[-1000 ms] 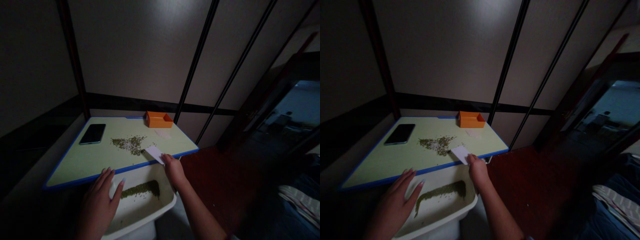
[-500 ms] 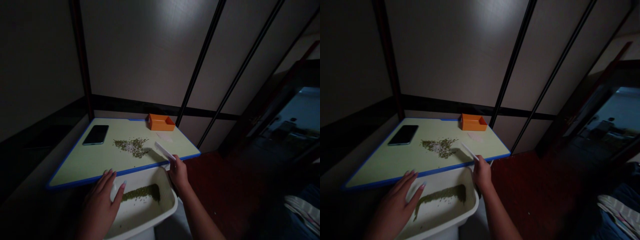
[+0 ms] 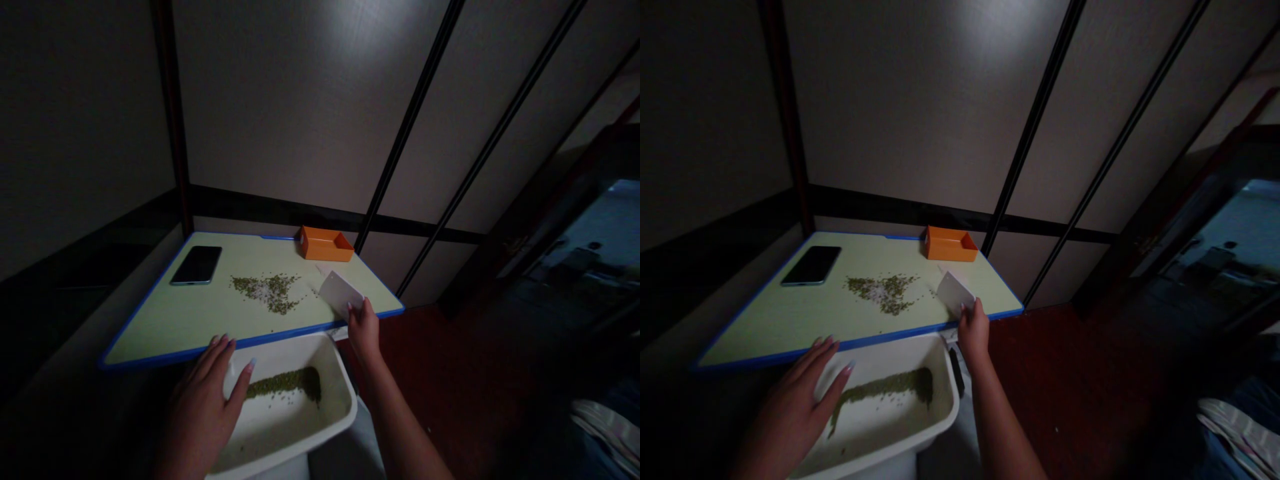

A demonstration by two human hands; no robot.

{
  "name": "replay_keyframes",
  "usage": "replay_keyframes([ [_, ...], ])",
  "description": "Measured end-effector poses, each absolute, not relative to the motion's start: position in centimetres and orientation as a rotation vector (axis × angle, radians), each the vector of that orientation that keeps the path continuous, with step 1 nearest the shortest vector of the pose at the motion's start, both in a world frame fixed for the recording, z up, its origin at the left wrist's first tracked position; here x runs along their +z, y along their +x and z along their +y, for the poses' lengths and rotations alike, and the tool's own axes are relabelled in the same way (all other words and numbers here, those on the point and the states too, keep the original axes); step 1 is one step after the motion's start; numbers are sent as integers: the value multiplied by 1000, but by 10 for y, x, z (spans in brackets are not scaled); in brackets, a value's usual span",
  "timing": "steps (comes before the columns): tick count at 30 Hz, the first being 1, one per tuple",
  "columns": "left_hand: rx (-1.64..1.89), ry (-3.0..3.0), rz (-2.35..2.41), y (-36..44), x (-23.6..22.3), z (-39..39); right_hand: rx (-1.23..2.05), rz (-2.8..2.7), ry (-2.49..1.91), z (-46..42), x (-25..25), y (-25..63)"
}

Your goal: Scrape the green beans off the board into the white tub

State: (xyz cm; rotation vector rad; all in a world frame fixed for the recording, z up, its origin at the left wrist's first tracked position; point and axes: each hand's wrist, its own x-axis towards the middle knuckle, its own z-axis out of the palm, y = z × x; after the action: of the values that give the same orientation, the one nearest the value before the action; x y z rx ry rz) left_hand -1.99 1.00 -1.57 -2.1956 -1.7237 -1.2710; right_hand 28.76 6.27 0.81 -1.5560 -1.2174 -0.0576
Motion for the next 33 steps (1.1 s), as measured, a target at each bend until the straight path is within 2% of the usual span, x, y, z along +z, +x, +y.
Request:
replay_keyframes([
  [27,-1370,-2217,-1773,-18,-17,9,-115,-1332,-1576,53,26,283],
  [33,-1334,-2229,-1772,-18,-15,8,-123,-1528,-1553,36,18,284],
])
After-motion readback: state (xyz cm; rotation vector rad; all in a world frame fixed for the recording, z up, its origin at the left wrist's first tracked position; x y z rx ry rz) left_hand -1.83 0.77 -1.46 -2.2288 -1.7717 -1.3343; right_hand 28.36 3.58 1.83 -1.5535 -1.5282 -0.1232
